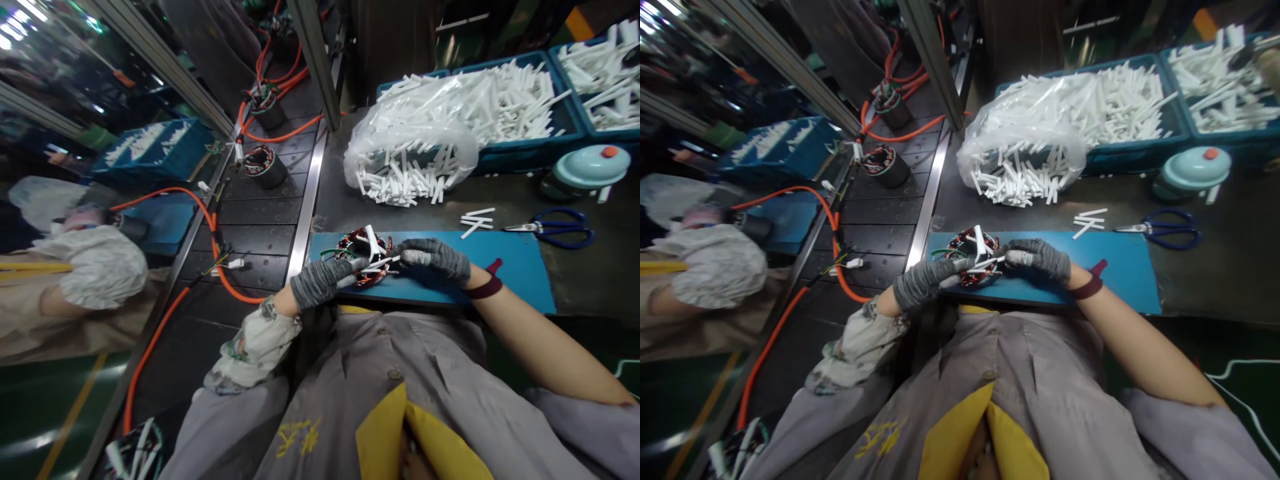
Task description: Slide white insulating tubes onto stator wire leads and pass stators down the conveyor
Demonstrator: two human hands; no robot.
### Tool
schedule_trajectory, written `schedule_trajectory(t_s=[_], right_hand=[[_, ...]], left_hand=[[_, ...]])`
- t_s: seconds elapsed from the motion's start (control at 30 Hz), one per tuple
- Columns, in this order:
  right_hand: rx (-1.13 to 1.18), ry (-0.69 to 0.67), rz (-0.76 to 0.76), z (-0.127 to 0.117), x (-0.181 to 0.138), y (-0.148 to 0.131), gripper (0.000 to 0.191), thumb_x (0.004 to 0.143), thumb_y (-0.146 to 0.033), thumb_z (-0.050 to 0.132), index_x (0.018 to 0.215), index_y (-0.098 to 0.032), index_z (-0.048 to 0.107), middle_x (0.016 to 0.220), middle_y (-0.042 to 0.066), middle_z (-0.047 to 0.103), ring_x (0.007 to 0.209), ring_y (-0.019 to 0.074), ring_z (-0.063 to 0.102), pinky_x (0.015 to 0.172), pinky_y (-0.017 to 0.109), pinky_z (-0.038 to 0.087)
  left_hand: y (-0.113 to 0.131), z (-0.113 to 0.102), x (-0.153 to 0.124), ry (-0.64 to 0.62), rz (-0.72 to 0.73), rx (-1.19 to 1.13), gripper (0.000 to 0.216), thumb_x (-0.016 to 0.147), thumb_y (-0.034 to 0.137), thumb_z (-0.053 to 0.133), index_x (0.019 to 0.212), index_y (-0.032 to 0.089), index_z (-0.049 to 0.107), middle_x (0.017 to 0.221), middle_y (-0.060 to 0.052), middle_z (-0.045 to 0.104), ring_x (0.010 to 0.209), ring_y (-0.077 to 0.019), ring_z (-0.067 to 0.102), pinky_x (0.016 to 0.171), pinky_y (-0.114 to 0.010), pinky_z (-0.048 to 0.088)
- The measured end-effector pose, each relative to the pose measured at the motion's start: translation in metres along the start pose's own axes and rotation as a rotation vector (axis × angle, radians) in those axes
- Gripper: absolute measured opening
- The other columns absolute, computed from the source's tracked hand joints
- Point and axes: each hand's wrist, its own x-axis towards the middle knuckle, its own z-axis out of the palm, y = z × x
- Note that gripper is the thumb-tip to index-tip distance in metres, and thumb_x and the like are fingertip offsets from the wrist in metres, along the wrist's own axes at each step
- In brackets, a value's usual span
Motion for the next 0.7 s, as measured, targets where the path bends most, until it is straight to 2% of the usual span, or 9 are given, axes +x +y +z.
schedule_trajectory(t_s=[0.07, 0.13, 0.2, 0.27, 0.37, 0.43, 0.57, 0.63, 0.7], right_hand=[[0.005, 0.073, 0.02, 0.002, -0.006, 0.0, 0.043, 0.094, -0.057, 0.052, 0.105, -0.019, 0.071, 0.097, 0.006, 0.076, 0.084, 0.0222, 0.07, 0.076, 0.035, 0.056], [-0.145, 0.216, 0.0, 0.005, -0.011, -0.004, 0.043, 0.09, -0.057, 0.059, 0.111, -0.02, 0.07, 0.105, 0.009, 0.076, 0.093, 0.0253, 0.07, 0.083, 0.039, 0.055], [-0.298, 0.297, -0.008, 0.008, -0.012, -0.01, 0.042, 0.087, -0.059, 0.062, 0.104, -0.022, 0.072, 0.1, 0.01, 0.076, 0.092, 0.027, 0.069, 0.085, 0.041, 0.054], [-0.305, 0.247, 0.048, 0.01, -0.01, -0.015, 0.044, 0.09, -0.063, 0.054, 0.085, -0.023, 0.073, 0.082, 0.007, 0.075, 0.078, 0.0237, 0.068, 0.078, 0.038, 0.054], [-0.082, 0.045, 0.212, 0.012, -0.005, -0.019, 0.067, 0.099, -0.065, 0.031, 0.056, -0.022, 0.059, 0.052, 0.003, 0.061, 0.053, 0.0158, 0.058, 0.064, 0.031, 0.051], [-0.015, -0.009, 0.273, 0.009, -0.003, -0.021, 0.071, 0.1, -0.065, 0.024, 0.051, -0.023, 0.053, 0.046, 0.002, 0.056, 0.048, 0.0147, 0.054, 0.062, 0.031, 0.05], [-0.167, 0.135, 0.154, -0.004, 0.001, -0.026, 0.046, 0.089, -0.064, 0.054, 0.09, -0.021, 0.072, 0.084, 0.006, 0.075, 0.074, 0.0207, 0.068, 0.069, 0.032, 0.053], [-0.18, 0.083, 0.078, -0.009, 0.007, -0.028, 0.041, 0.09, -0.059, 0.055, 0.101, -0.022, 0.072, 0.091, 0.005, 0.077, 0.077, 0.0207, 0.07, 0.069, 0.031, 0.053], [-0.178, -0.048, 0.044, -0.009, 0.016, -0.029, 0.04, 0.096, -0.053, 0.046, 0.097, -0.023, 0.072, 0.085, 0.004, 0.076, 0.071, 0.0189, 0.069, 0.067, 0.03, 0.053]], left_hand=[[-0.002, -0.004, 0.002, -0.041, -0.03, -0.053, 0.044, 0.103, 0.03, 0.043, 0.144, 0.019, 0.053, 0.14, -0.003, 0.062, 0.129, -0.015, 0.059, 0.113, -0.026, 0.044], [-0.003, -0.003, 0.001, -0.033, -0.043, -0.026, 0.044, 0.102, 0.03, 0.044, 0.145, 0.022, 0.052, 0.141, -0.002, 0.062, 0.129, -0.016, 0.059, 0.113, -0.028, 0.045], [-0.003, 0.001, -0.001, 0.015, -0.019, 0.005, 0.044, 0.101, 0.029, 0.045, 0.144, 0.023, 0.053, 0.14, -0.003, 0.063, 0.128, -0.0167, 0.06, 0.112, -0.029, 0.047], [-0.004, 0.005, -0.003, 0.071, 0.034, 0.006, 0.044, 0.101, 0.027, 0.046, 0.144, 0.022, 0.053, 0.138, -0.005, 0.064, 0.126, -0.0171, 0.062, 0.11, -0.03, 0.048], [-0.008, 0.009, -0.003, 0.109, 0.1, -0.018, 0.044, 0.101, 0.025, 0.046, 0.144, 0.022, 0.053, 0.138, -0.006, 0.064, 0.126, -0.0174, 0.062, 0.109, -0.031, 0.05], [-0.009, 0.01, -0.002, 0.113, 0.114, -0.026, 0.044, 0.1, 0.023, 0.046, 0.144, 0.022, 0.053, 0.138, -0.006, 0.064, 0.126, -0.0171, 0.062, 0.109, -0.031, 0.05], [-0.01, 0.009, -0.003, 0.046, 0.101, 0.006, 0.045, 0.098, 0.021, 0.05, 0.144, 0.024, 0.053, 0.139, -0.004, 0.063, 0.127, -0.0165, 0.061, 0.11, -0.031, 0.049], [-0.008, 0.009, -0.003, 0.012, 0.104, 0.056, 0.045, 0.098, 0.022, 0.051, 0.143, 0.023, 0.053, 0.14, -0.006, 0.062, 0.127, -0.017, 0.061, 0.109, -0.031, 0.05], [-0.003, 0.009, -0.001, 0.008, 0.1, 0.142, 0.043, 0.098, 0.022, 0.05, 0.141, 0.021, 0.055, 0.135, -0.008, 0.066, 0.122, -0.0184, 0.065, 0.104, -0.031, 0.053]])
